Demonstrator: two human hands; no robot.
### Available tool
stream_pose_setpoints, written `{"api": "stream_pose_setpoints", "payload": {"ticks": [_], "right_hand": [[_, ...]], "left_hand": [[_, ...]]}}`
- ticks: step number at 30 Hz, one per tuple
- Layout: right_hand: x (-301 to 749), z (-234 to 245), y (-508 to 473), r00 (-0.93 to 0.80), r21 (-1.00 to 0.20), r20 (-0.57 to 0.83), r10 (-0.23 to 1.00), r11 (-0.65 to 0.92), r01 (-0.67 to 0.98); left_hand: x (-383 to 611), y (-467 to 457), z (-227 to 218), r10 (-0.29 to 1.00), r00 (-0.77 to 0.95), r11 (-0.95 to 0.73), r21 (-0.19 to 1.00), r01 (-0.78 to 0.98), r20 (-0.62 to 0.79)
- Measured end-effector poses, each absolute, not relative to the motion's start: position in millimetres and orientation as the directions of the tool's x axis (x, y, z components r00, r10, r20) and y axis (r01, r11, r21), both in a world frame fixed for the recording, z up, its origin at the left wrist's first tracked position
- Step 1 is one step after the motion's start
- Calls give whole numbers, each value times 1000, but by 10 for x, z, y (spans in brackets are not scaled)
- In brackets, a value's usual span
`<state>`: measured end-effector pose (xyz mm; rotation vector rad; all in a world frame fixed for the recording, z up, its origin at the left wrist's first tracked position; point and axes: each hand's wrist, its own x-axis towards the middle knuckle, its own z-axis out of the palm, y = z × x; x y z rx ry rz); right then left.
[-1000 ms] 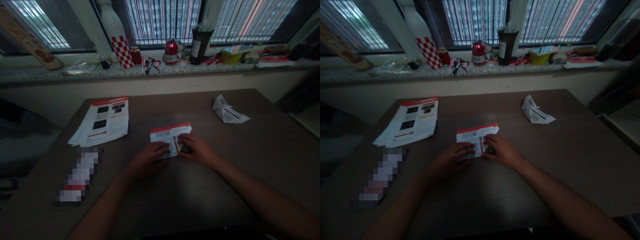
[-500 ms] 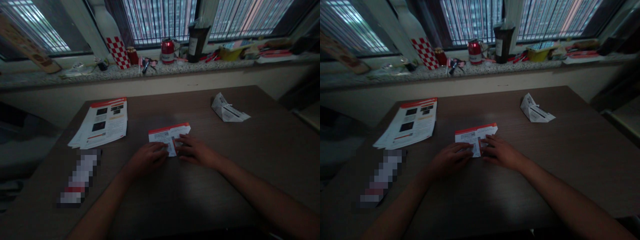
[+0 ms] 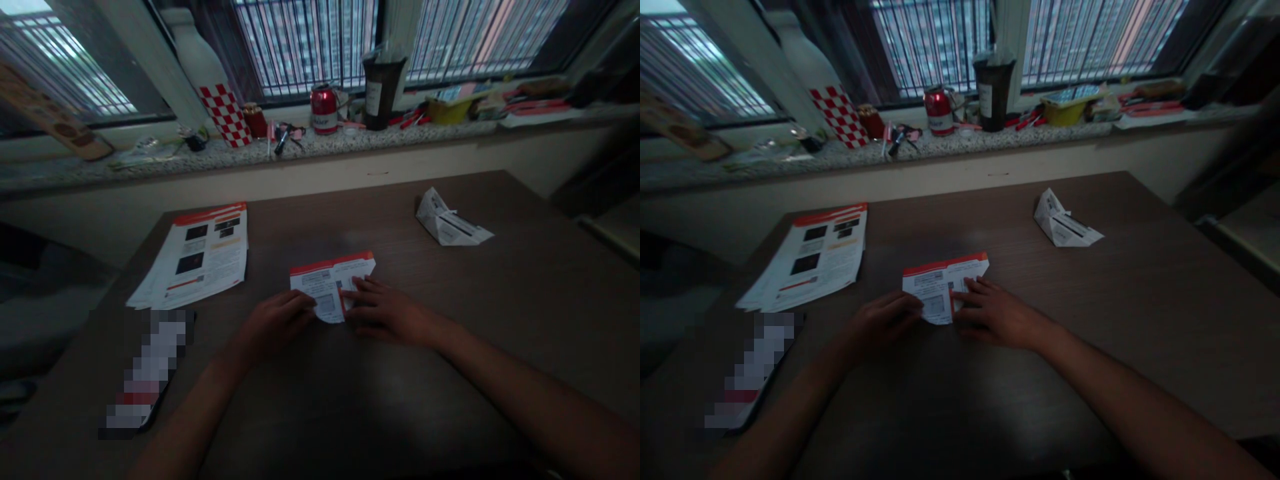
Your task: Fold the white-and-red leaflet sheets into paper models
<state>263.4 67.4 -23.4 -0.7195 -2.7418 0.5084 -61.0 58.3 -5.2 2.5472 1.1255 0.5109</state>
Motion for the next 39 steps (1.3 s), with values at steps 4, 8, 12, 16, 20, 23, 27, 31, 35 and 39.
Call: {"api": "stream_pose_setpoints", "payload": {"ticks": [4, 8, 12, 16, 20, 23, 27, 31, 35, 39], "right_hand": [[2626, -224, 650, -851, -415, 151, 504, 813, 408], [2624, -226, 642, -849, -427, 139, 509, 804, 413], [2633, -223, 645, -853, -427, 127, 506, 804, 413], [2645, -229, 649, -852, -433, 139, 504, 805, 406], [2653, -248, 651, -849, -446, 149, 506, 801, 400], [2652, -245, 649, -847, -456, 148, 510, 796, 399], [2638, -213, 641, -842, -464, 152, 517, 790, 401], [2623, -222, 635, -831, -479, 169, 531, 781, 401], [2617, -261, 628, -825, -455, 174, 538, 787, 418], [2612, -268, 623, -831, -421, 164, 531, 800, 428]], "left_hand": [[-455, 696, -90, 831, 517, -550, 447, 706, 206], [-299, 808, -115, 891, 421, -443, 532, 722, 170], [-186, 876, -131, 902, 399, -418, 558, 717, 163], [-106, 924, -143, 900, 407, -421, 556, 717, 157], [-66, 953, -169, 899, 413, -421, 553, 719, 148], [-50, 963, -192, 898, 413, -428, 534, 729, 155], [-25, 974, -215, 890, 423, -448, 499, 742, 170], [-7, 976, -234, 883, 426, -465, 483, 742, 197], [1, 969, -243, 882, 423, -469, 464, 751, 206], [24, 960, -236, 875, 427, -483, 370, 794, 226]]}}
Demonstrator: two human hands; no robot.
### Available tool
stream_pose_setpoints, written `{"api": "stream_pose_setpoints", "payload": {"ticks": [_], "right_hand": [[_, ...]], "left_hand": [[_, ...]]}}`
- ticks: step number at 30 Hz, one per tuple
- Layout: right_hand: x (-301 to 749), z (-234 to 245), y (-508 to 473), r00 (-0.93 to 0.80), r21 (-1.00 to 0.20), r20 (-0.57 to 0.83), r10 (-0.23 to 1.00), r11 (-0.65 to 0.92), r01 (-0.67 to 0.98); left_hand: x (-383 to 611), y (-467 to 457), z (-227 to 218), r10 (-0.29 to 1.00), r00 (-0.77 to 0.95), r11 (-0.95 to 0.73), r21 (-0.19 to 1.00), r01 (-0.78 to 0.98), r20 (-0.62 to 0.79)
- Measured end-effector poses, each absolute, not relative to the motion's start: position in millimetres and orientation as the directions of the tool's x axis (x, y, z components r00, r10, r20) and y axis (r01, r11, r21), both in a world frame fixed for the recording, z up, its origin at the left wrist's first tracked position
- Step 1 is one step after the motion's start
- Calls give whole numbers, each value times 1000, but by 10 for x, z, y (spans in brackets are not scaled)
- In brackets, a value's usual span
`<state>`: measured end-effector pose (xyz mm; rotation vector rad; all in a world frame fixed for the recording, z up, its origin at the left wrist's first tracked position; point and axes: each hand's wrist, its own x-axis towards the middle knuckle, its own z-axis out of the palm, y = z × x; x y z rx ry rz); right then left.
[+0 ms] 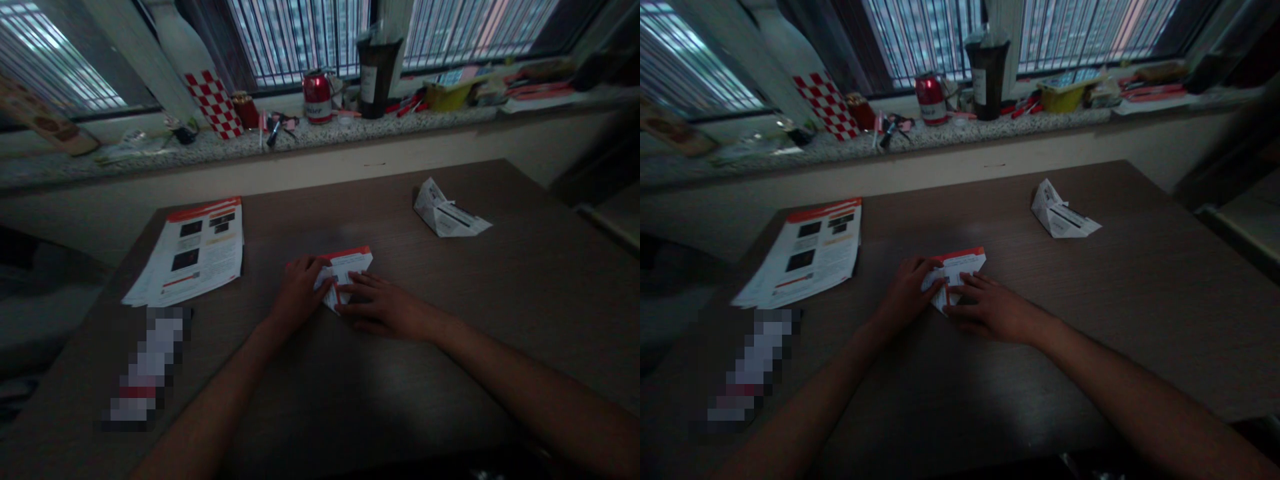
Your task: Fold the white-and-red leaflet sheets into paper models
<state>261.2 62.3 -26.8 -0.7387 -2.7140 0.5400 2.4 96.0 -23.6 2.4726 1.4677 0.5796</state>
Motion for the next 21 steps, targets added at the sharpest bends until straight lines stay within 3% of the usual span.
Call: {"api": "stream_pose_setpoints", "payload": {"ticks": [6, 11, 14, 21], "right_hand": [[2613, -275, 627, -834, -409, 174, 524, 809, 423], [2619, -266, 624, -832, -404, 185, 522, 813, 420], [2625, -263, 623, -831, -406, 180, 526, 809, 424], [2647, -253, 636, -831, -461, 165, 531, 787, 411]], "left_hand": [[-19, 837, -107, 809, 511, -575, 208, 791, 290], [-259, 618, -57, 662, 705, -745, 118, 657, 253], [-385, 528, -127, 619, 750, -784, 124, 608, 234], [-426, 464, -201, 659, 743, -747, 211, 630, 117]]}}
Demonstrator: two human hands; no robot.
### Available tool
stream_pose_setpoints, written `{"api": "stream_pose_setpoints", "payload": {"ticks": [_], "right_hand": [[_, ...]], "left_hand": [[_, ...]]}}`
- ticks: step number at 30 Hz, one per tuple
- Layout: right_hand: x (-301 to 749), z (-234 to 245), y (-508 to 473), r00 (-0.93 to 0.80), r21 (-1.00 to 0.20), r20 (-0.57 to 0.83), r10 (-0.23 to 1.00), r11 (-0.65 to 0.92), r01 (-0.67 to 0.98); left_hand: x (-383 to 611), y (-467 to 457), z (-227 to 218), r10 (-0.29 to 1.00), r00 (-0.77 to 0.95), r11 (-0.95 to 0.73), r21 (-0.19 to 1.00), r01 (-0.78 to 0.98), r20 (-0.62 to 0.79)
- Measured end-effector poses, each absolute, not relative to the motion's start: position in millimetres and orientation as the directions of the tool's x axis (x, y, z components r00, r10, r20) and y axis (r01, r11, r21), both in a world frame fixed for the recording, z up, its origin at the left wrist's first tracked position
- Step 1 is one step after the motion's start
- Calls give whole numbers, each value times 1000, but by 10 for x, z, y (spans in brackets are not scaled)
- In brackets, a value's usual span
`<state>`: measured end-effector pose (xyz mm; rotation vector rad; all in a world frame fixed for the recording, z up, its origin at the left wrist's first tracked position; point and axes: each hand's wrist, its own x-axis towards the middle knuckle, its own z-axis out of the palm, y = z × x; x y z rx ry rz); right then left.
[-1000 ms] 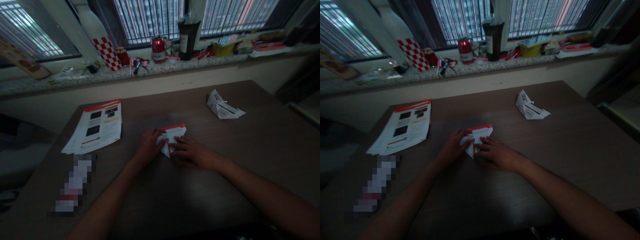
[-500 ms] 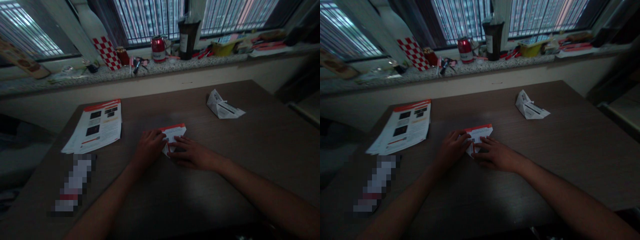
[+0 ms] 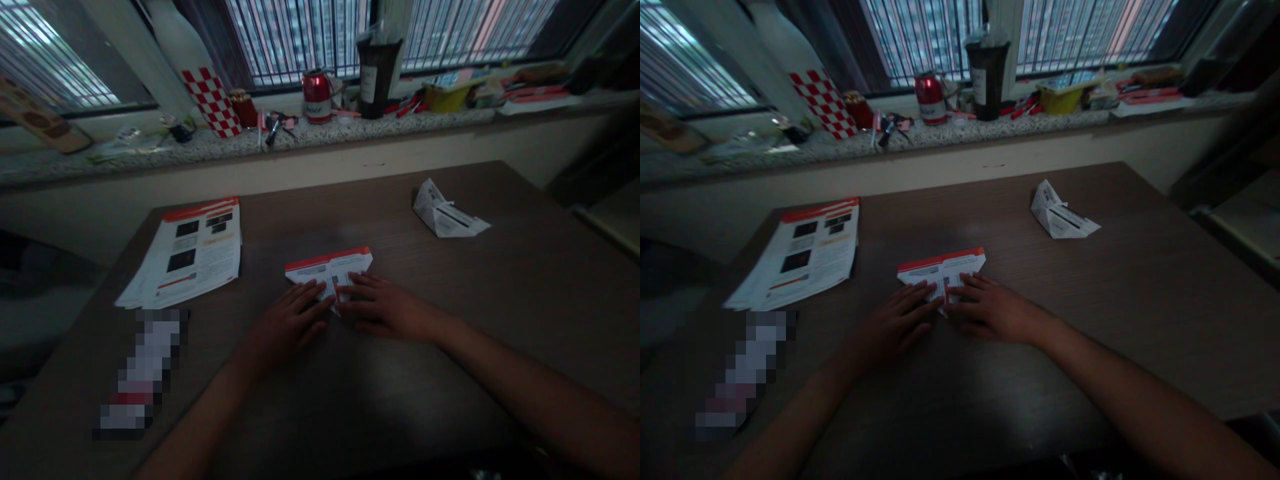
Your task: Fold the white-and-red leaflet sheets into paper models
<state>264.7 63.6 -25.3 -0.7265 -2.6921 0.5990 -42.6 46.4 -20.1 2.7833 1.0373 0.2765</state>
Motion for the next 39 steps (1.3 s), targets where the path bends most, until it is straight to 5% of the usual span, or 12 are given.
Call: {"api": "stream_pose_setpoints", "payload": {"ticks": [39], "right_hand": [[2659, -200, 630, -810, -475, 118, 575, 749, 463]], "left_hand": [[-316, 384, -183, 724, 687, -680, 221, 699, 55]]}}
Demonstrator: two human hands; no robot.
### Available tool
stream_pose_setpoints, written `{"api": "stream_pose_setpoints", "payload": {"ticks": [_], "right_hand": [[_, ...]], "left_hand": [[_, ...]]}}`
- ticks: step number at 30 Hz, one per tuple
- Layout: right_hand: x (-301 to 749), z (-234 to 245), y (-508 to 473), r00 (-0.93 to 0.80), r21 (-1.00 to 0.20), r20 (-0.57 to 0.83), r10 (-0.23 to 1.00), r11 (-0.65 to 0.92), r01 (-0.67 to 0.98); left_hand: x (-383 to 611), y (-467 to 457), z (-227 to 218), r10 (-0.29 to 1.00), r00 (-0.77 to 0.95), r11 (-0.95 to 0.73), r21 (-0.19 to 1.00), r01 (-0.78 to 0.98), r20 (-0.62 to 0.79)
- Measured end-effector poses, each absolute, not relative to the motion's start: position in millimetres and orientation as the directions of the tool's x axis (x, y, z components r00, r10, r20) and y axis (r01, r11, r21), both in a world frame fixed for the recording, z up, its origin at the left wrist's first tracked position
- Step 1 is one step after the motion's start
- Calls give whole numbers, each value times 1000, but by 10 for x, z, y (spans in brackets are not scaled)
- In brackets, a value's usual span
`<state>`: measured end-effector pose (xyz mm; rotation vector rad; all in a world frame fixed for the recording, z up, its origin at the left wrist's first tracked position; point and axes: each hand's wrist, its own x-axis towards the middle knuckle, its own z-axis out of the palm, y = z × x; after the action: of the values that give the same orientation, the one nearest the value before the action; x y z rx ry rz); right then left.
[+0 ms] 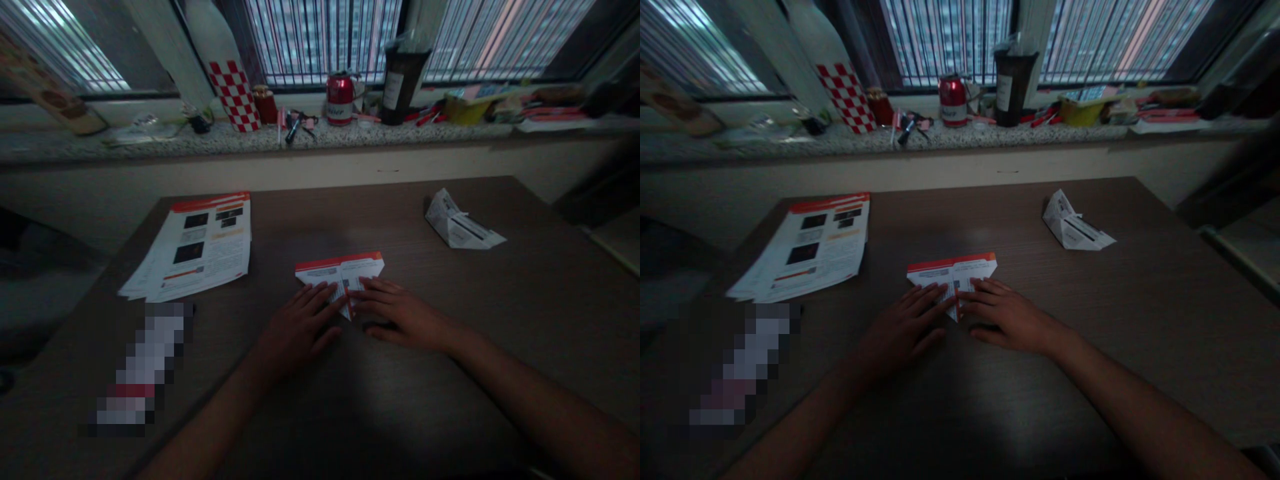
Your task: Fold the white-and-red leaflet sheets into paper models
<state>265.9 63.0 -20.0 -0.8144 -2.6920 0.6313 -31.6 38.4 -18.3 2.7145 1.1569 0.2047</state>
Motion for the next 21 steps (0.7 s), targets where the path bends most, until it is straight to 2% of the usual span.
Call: {"api": "stream_pose_setpoints", "payload": {"ticks": [8, 11, 17, 21], "right_hand": [[2571, -225, 640, -726, -451, 200, 658, 720, 528], [2528, -259, 674, -689, -405, 235, 686, 713, 572], [2452, -271, 729, -713, -301, 228, 663, 745, 596], [2428, -254, 751, -700, -344, 230, 676, 729, 592]], "left_hand": [[-302, 397, -212, 718, 695, -689, 196, 698, 50], [-289, 404, -202, 718, 694, -689, 199, 697, 51], [-274, 408, -197, 718, 693, -690, 192, 698, 60], [-284, 408, -210, 713, 697, -694, 207, 690, 68]]}}
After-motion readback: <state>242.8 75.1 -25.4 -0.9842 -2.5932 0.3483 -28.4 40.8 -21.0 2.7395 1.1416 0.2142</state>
